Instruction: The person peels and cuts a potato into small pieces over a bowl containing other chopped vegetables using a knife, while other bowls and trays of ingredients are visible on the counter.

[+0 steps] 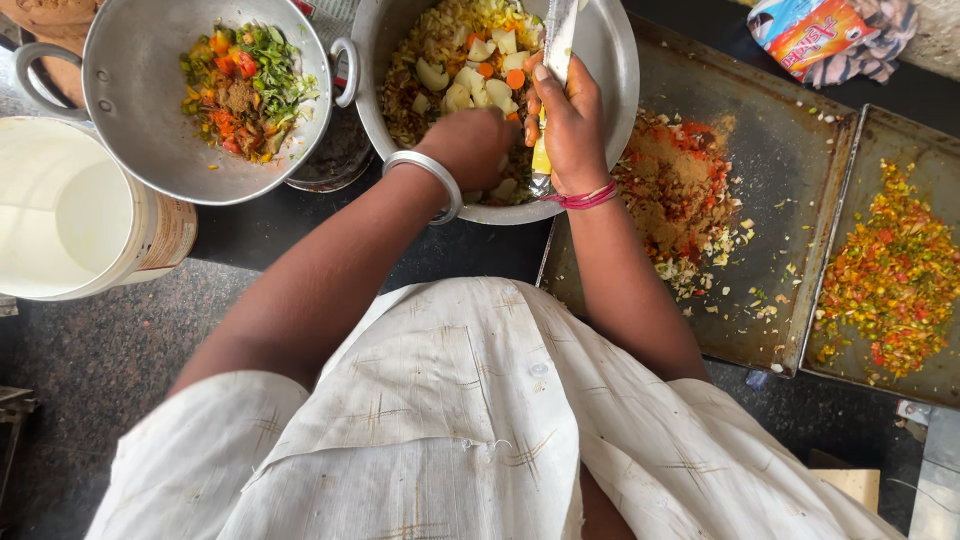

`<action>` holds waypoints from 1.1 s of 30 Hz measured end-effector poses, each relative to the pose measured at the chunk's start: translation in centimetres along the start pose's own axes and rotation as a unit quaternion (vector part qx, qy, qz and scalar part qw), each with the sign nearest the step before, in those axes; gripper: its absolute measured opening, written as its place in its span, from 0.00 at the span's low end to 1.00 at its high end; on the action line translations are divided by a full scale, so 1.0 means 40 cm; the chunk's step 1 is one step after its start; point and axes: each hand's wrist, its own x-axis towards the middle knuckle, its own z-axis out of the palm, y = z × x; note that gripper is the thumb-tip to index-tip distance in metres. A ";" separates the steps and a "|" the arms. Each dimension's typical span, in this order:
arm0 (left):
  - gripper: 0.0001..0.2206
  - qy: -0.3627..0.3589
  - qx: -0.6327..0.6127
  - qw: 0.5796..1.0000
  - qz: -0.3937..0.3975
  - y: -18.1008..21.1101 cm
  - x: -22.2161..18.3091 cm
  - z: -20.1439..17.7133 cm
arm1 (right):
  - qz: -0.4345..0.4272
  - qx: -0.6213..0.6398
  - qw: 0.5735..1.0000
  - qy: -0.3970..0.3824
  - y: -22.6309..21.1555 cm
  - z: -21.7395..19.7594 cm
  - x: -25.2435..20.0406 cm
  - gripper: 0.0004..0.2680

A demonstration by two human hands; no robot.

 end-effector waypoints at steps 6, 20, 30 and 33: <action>0.15 0.294 -0.201 0.934 -0.029 -0.030 0.005 -0.042 | 0.005 -0.009 1.000 0.000 0.019 0.005 0.000 0.08; 0.16 0.393 -0.303 0.868 -0.022 -0.040 -0.018 -0.066 | -0.198 -0.365 0.909 -0.019 -0.052 0.081 -0.027 0.03; 0.17 0.368 -0.343 0.863 -0.041 -0.068 -0.019 -0.051 | -0.150 -0.430 0.890 -0.029 -0.027 0.081 -0.017 0.05; 0.17 0.369 -0.338 0.865 -0.046 -0.080 -0.012 -0.039 | -0.113 -0.441 0.890 -0.043 -0.018 0.084 -0.010 0.08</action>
